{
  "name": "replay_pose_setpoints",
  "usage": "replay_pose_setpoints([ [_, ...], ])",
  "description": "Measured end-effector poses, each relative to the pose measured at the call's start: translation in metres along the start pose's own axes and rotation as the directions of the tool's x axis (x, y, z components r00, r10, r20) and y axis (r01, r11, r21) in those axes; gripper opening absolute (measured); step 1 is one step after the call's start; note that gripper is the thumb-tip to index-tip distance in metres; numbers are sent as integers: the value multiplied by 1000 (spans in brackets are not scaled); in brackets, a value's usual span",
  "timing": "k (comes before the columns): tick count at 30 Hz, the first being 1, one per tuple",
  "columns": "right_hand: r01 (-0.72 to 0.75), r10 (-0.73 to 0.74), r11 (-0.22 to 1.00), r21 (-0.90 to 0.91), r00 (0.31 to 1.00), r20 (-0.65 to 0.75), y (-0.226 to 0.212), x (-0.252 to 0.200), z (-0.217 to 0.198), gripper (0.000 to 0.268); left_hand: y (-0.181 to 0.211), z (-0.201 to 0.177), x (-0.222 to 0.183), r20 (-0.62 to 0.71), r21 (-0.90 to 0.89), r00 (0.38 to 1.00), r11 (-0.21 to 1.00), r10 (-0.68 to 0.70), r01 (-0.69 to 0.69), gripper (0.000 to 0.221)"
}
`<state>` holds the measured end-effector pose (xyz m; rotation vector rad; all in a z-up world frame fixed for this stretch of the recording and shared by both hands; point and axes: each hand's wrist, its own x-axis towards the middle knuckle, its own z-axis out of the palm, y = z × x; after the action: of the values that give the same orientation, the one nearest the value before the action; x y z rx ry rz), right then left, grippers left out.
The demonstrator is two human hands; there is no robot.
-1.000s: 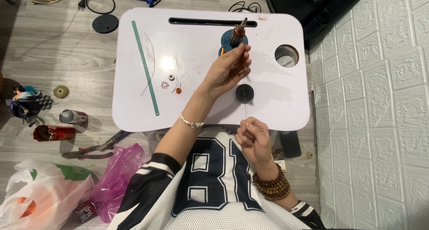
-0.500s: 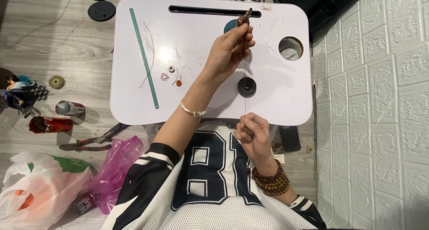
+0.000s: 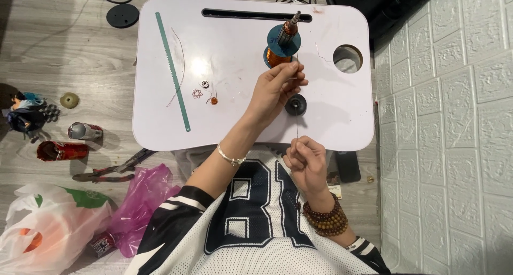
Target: Connecting thin electrical wires to the terminals of a small DC motor on a portable workbench
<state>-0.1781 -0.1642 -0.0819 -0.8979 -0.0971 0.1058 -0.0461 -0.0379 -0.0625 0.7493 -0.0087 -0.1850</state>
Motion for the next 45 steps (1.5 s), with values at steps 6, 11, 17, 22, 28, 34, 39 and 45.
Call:
replay_pose_setpoints([
  [6, -8, 8, 1000, 0, 1000, 4, 1, 1, 0, 22, -4, -1, -20, -11, 73, 1000, 997, -14, 15, 24],
  [11, -20, 20, 1000, 12, 1000, 2, -1, 0, 1, 21, -2, 4, -38, -19, 141, 1000, 990, 24, -22, 25],
  [17, -35, 35, 999, -26, 999, -8, -4, -3, 1, 22, -9, 6, -54, -1, 216, 998, 975, 60, -58, 26],
  [22, -36, 37, 996, -77, 999, -1, -9, -4, 3, 23, -10, 3, -66, 31, 267, 998, 962, 48, -54, 26],
  [28, -77, 83, 984, -162, 996, 30, -12, -10, -9, 26, -12, 1, -79, 72, 324, 995, 943, 63, -83, 21],
  [34, -101, 115, 963, -249, 992, 43, -19, -10, -15, 31, -12, -3, -87, 75, 349, 996, 934, 51, -74, 21],
  [39, -93, 112, 969, -228, 991, 71, -20, -10, -17, 30, -12, -2, -94, 92, 375, 995, 925, 22, -55, 20],
  [45, -75, 94, 970, -232, 993, 70, -17, -11, -18, 31, -11, 0, -100, 97, 380, 995, 924, -9, -29, 21],
])
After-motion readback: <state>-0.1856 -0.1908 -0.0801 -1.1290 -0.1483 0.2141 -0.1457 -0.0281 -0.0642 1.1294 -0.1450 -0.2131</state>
